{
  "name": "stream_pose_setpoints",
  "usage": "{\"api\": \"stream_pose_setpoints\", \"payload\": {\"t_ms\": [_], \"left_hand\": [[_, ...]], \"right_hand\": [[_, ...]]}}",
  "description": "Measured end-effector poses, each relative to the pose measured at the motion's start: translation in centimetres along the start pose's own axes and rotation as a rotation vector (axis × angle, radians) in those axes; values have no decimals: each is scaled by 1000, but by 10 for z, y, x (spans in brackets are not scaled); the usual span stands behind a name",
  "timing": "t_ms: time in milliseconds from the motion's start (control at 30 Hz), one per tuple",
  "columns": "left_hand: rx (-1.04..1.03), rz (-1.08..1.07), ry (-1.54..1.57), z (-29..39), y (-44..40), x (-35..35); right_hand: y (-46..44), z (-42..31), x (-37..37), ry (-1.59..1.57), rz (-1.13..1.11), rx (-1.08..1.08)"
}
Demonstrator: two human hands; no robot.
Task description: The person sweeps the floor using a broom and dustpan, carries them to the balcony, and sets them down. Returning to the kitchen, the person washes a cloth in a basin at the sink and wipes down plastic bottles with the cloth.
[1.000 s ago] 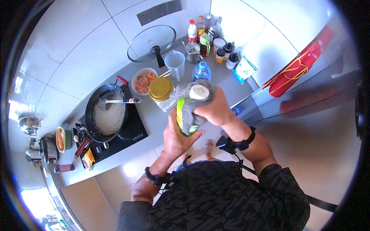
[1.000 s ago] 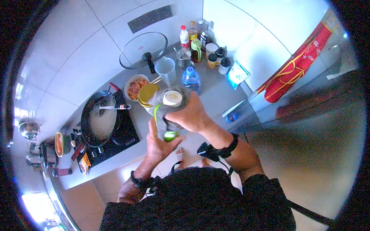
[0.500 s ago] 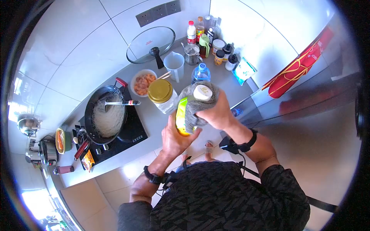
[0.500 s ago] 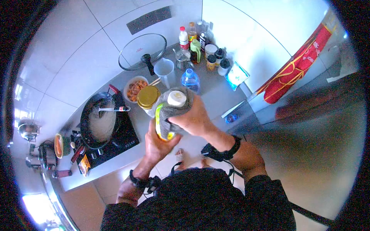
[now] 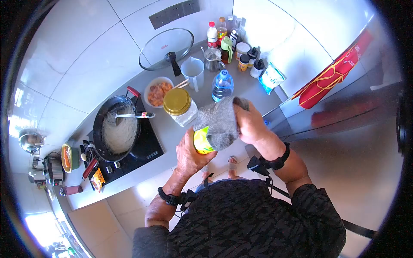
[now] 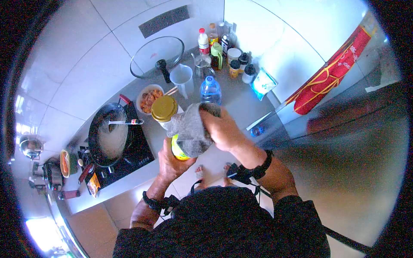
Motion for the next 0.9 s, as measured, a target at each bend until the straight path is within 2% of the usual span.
{"api": "stream_pose_setpoints", "payload": {"t_ms": [100,233,333,367,400,467,500,567,600,633,667,700,733,767,833,900], "left_hand": [[54,-107,28,-5,2,-5],[48,-186,165,9,4,-7],[3,-278,143,19,6,-11],[8,-374,246,23,8,-20],[13,-466,347,26,8,-27],[-12,-577,417,34,14,-26],[16,-738,506,36,24,-34],[84,-1036,688,41,40,-44],[202,-1389,642,39,64,-57],[258,-1474,657,34,76,-69],[261,-1313,619,23,66,-68],[260,-1158,581,23,53,-61],[375,-1016,346,4,44,-55],[244,-861,384,4,33,-53],[127,-314,159,15,3,-19],[63,-66,-58,16,-3,-9]], "right_hand": [[3,0,-6,-128,-258,13],[22,-16,-26,174,-323,-18],[24,-27,-24,446,-322,231],[25,-32,-27,564,-336,317],[24,-27,-18,543,-337,309],[30,-31,-22,425,-519,266],[34,-34,-27,358,-622,242],[50,-24,-8,225,-346,-3],[48,-15,-2,209,-329,-32],[45,-6,3,193,-311,-61],[34,18,21,140,-280,-106],[27,7,15,195,-273,-20],[21,-4,8,252,-259,64],[15,-15,4,336,-188,112],[9,-32,-1,504,-30,205],[5,-38,-19,509,35,277]]}}
Point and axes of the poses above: each hand's wrist, its own y-axis away from the middle knuckle, its own x-axis out of the back of the hand, z = x × y, the point moved 10 cm from there along -y, towards the middle knuckle, and after that the axes turned 3 degrees about y, right-handed, at the moved point
